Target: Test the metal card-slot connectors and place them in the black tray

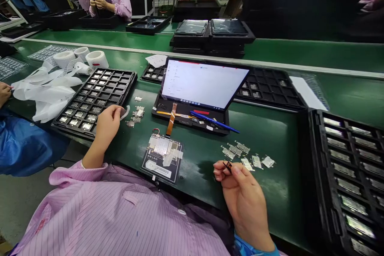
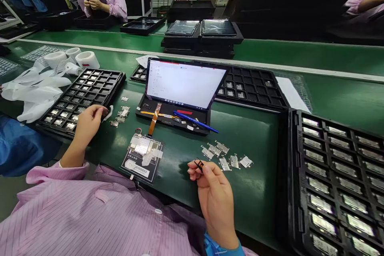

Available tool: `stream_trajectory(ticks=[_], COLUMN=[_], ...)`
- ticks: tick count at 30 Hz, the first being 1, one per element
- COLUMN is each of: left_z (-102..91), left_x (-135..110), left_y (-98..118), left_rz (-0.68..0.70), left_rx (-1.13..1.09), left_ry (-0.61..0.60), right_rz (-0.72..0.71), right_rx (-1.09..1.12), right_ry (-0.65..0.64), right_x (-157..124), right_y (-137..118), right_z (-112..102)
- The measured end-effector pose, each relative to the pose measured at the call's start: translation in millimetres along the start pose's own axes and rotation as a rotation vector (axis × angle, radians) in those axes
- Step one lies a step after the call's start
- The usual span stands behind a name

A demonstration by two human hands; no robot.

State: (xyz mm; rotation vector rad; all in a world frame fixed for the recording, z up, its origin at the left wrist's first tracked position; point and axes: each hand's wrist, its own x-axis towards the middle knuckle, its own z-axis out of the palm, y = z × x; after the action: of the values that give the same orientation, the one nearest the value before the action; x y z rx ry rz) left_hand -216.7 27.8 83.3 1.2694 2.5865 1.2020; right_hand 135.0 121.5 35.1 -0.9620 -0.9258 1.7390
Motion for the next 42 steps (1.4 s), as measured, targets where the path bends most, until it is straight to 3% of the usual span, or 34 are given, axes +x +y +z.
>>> stream_trajectory(ticks=[4,7,11,16,20,24,29,34,42], left_z=[-5.0,-9.2,-4.8,22.9,38.6,41.5,37.6,34.0,33.5], left_x=[9.2,5.0,-20.8,-64.9,-88.0,-98.5,-104.1,-106.4,-108.0], left_y=[-0.2,8.5,33.7,71.7,90.6,97.3,102.7,106.8,105.3], left_rz=[-0.079,-0.153,-0.294,-0.329,-0.354,-0.424,-0.523,-0.448,-0.377], left_rx=[-0.274,-0.492,-0.866,-1.027,-0.992,-0.997,-1.067,-0.980,-0.930], left_ry=[0.020,-0.052,-0.305,-0.745,-0.896,-0.996,-1.008,-0.929,-0.958], right_rz=[0.001,0.001,-0.008,-0.003,0.003,-0.079,-0.143,-0.117,-0.077], right_rx=[-0.001,-0.003,-0.002,-0.100,-0.229,-0.356,-0.446,-0.443,-0.459], right_ry=[0.009,0.012,0.008,-0.032,-0.145,-0.252,-0.259,-0.288,-0.301], right_x=[-1.0,-0.8,0.3,-6.5,-21.6,-35.4,-43.1,-43.5,-45.3], right_y=[-0.9,-0.9,0.3,0.2,-6.7,-17.4,-21.6,-21.4,-24.3], right_z=[0.4,0.1,-0.9,11.0,30.1,41.8,42.2,40.3,41.3])
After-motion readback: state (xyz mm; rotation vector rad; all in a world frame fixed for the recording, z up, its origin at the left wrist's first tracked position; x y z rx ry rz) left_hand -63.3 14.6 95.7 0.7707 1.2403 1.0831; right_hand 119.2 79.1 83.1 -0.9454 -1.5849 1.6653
